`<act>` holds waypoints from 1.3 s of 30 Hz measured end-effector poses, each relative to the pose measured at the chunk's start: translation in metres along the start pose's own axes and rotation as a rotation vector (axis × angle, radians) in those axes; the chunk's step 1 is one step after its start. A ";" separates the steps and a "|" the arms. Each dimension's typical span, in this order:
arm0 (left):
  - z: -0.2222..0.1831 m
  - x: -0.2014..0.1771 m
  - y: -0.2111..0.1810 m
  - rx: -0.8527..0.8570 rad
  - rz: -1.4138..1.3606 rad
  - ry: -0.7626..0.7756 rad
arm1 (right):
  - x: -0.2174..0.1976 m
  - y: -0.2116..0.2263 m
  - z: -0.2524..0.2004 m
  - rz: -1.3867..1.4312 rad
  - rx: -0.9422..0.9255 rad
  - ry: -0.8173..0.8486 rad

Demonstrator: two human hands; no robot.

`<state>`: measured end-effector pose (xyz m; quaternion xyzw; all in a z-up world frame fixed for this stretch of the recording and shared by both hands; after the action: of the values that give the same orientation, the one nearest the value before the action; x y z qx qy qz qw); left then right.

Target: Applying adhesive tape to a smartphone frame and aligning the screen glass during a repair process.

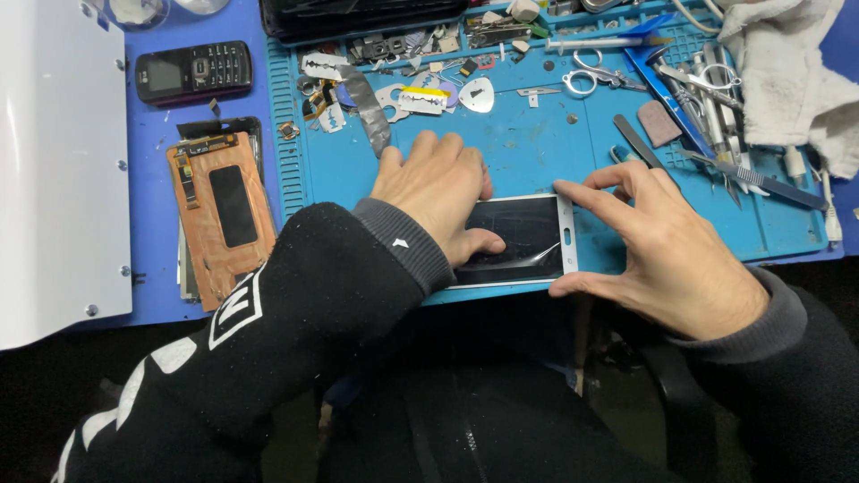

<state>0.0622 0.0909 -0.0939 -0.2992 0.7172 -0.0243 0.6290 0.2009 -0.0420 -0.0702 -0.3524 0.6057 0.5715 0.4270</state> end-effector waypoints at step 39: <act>-0.021 -0.003 0.003 0.180 -0.277 -0.285 | 0.003 0.013 0.061 0.500 0.292 0.373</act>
<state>0.0414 0.0873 -0.0885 -0.3381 0.5680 -0.1321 0.7386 0.1949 0.0202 -0.0664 -0.2264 0.8164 0.4915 0.2017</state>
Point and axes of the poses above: each hand's wrist, its own z-axis towards the middle knuckle, its own x-axis out of the palm, y = z × x, the point moved 6 cm from there along z, towards the middle knuckle, and after that the axes turned 11 degrees about x, right-handed, at the moved point
